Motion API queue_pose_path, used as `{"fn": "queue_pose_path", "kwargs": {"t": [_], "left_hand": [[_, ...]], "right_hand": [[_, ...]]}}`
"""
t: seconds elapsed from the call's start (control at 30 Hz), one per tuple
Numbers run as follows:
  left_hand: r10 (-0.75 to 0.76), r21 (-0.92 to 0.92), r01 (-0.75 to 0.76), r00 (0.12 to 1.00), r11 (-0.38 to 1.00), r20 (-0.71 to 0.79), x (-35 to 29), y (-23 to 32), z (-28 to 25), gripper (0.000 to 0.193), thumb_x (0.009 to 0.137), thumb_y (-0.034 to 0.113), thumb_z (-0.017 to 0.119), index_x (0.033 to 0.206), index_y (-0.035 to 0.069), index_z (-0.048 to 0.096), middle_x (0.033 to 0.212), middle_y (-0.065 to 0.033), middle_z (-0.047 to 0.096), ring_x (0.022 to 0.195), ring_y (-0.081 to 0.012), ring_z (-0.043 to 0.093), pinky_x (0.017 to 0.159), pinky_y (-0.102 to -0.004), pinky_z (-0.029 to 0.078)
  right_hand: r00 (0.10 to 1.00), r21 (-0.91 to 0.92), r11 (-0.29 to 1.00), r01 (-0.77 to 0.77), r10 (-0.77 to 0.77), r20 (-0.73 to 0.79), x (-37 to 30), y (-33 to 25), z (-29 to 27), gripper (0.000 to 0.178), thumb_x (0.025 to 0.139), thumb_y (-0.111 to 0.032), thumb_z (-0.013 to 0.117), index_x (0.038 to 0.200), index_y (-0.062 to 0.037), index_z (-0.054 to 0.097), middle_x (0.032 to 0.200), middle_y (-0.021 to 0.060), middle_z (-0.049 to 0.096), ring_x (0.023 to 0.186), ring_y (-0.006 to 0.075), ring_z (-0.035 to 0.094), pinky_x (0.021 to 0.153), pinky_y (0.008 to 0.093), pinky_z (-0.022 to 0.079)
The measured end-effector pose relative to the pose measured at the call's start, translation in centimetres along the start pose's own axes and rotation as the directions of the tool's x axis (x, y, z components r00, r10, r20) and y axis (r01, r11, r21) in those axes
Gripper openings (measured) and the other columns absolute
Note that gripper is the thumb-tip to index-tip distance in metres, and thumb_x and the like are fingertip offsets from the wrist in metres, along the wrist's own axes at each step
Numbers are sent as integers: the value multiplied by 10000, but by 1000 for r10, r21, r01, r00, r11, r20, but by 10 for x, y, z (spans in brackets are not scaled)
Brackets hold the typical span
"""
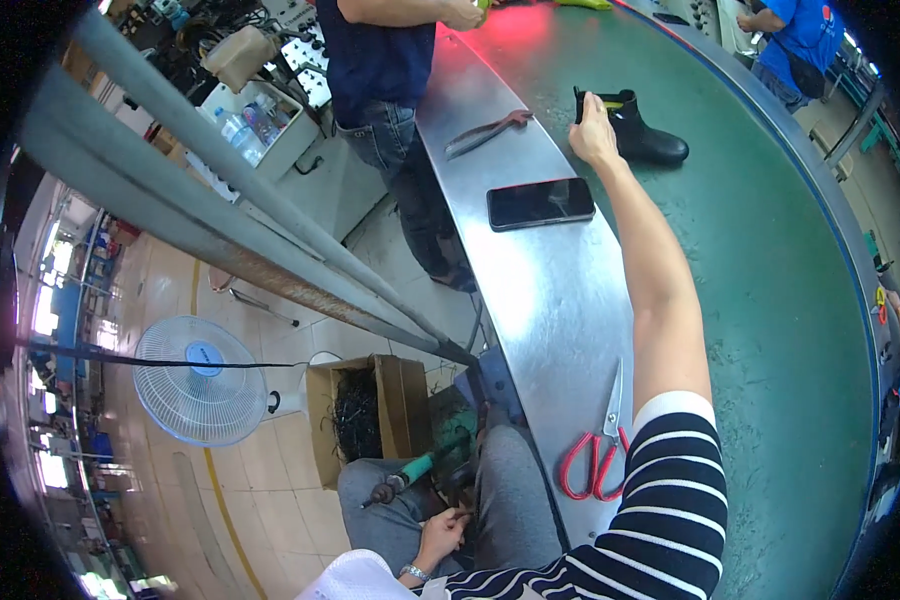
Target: Using pliers and specialized tools to shape and last a shoe upper onto a form in a factory setting.
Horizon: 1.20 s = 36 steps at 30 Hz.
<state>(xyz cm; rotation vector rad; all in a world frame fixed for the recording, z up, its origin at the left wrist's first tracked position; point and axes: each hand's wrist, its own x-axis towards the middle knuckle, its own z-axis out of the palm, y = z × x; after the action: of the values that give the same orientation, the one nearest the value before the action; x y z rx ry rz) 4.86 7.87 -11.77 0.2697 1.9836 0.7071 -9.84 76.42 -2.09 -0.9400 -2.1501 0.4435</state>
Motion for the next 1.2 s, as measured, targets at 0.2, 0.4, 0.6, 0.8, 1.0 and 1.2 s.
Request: {"fn": "queue_pose_path", "kwargs": {"t": [0.2,0.4,0.6,0.8,1.0,1.2], "left_hand": [[-36,-49,36,999,998,3,1,2,0,215,913,214,592,1051,74,678,594,-57,640,470,-123,583,470,-285,454],[92,-84,-93,996,992,-14,-14,-4,3,227,904,209,601,1064,64,672,633,-67,640,510,-125,588,499,-293,462],[456,-65,-476,867,877,-203,-39,-1,6,156,876,131,626,987,41,690,706,-79,656,567,-146,597,544,-296,467],[722,136,-714,649,687,-240,-90,99,-25,329,830,137,699,1148,62,652,915,-88,679,741,-161,627,637,-274,488],[937,-77,-934,347,348,36,-137,164,-48,1076,668,184,849,1504,46,186,1536,-143,273,1412,-250,285,1133,-343,244],[877,-519,-746,481,418,14,-127,102,-52,1172,639,41,839,1525,60,72,1566,-90,201,1405,-175,263,1136,-322,236]], "right_hand": [[987,-115,992,-59,41,-155,-17,0,-17,340,840,-332,664,1052,-70,614,1009,198,595,960,388,599,807,463,484],[939,14,989,-147,144,-312,-37,18,-103,291,849,-329,638,965,-62,649,953,186,634,914,380,603,776,450,468],[976,463,862,-208,216,37,-94,-48,-265,325,902,-353,630,850,-32,642,752,-33,550,684,78,456,633,248,385],[944,532,835,-138,-51,325,-208,-196,-356,268,916,-321,621,822,-71,647,720,-67,528,662,36,422,613,221,337],[819,773,473,-422,-166,549,-319,-279,-348,217,913,-241,640,750,-98,621,663,-107,490,598,-10,382,541,177,278],[727,676,540,-502,-160,668,-387,-317,-286,201,947,-240,599,852,-78,668,672,-97,511,606,8,403,557,167,303]]}}
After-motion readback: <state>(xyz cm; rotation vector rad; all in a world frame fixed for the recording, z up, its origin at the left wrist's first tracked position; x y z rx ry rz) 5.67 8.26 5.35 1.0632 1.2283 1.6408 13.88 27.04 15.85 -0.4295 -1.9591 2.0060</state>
